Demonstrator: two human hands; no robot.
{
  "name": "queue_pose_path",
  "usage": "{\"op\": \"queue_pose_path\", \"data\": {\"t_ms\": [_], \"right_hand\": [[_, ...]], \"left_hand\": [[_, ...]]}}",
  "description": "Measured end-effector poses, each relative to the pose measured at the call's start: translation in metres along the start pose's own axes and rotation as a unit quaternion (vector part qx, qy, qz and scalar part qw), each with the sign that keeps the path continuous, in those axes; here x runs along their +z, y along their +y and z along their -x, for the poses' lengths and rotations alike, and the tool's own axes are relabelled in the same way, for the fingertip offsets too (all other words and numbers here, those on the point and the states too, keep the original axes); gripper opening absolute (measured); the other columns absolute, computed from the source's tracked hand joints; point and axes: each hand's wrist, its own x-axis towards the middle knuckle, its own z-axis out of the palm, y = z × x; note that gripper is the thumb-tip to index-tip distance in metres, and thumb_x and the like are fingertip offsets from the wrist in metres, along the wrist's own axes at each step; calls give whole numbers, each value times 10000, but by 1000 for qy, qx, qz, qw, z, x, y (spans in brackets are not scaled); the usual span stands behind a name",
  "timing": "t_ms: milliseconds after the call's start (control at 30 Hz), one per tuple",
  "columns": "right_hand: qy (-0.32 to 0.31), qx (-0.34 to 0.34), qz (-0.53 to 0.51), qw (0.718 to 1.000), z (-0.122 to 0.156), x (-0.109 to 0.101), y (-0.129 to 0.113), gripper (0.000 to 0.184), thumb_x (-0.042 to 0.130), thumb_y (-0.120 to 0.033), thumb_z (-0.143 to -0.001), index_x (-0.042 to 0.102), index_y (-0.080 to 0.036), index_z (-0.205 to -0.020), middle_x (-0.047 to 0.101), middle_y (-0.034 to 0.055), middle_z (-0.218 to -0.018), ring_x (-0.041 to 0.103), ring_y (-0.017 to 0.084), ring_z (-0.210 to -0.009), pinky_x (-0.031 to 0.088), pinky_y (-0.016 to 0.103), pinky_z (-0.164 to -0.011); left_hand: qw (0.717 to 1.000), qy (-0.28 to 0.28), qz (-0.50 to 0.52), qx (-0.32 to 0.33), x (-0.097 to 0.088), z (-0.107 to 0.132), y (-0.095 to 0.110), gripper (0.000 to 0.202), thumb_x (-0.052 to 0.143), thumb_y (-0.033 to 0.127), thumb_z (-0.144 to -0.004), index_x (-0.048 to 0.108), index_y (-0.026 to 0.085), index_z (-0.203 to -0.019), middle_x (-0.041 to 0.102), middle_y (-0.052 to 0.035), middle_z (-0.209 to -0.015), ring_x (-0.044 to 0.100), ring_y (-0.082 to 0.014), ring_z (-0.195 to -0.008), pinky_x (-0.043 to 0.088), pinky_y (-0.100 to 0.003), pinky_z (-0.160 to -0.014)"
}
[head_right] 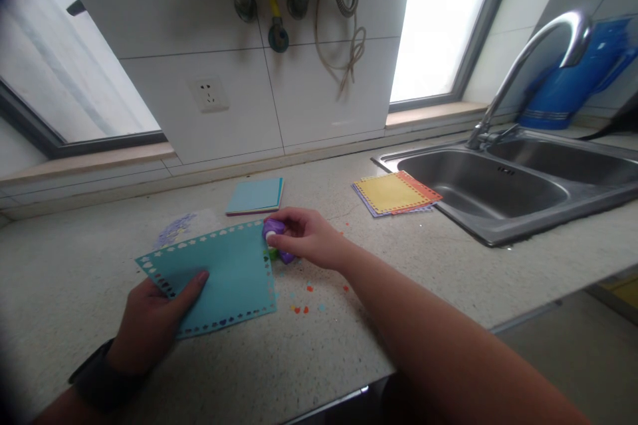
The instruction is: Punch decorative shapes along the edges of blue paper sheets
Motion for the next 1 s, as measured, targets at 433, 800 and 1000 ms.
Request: {"op": "queue_pose_path", "data": {"t_ms": [433, 800, 1000], "right_hand": [[-42, 88, 8, 995, 0, -2, 6, 315, 802, -396, -785, 693, -181, -989, 592, -12, -798, 558, 94, -674, 469, 220, -608], [-75, 98, 26, 992, 1, 3, 7, 328, 762, -425, -816, 575, -169, -735, 493, -32, -712, 454, 101, -639, 359, 253, -596], [-74, 109, 25, 991, 0, 4, 7, 332, 753, -438, -818, 579, -168, -733, 493, -30, -691, 446, 106, -624, 324, 260, -571]], "left_hand": [[999, -34, 12, -14, -1, -2, -7, 356, 773, 496, -746, 739, 206, -950, 804, -56, -997, 764, -289, -885, 635, -408, -828], [998, -53, 9, -17, -2, -2, -6, 395, 765, 526, -748, 734, 191, -955, 803, -67, -975, 761, -302, -885, 634, -430, -828], [998, -53, 12, -18, -2, -2, -6, 395, 760, 523, -753, 732, 191, -967, 800, -72, -997, 756, -312, -921, 636, -427, -821]]}}
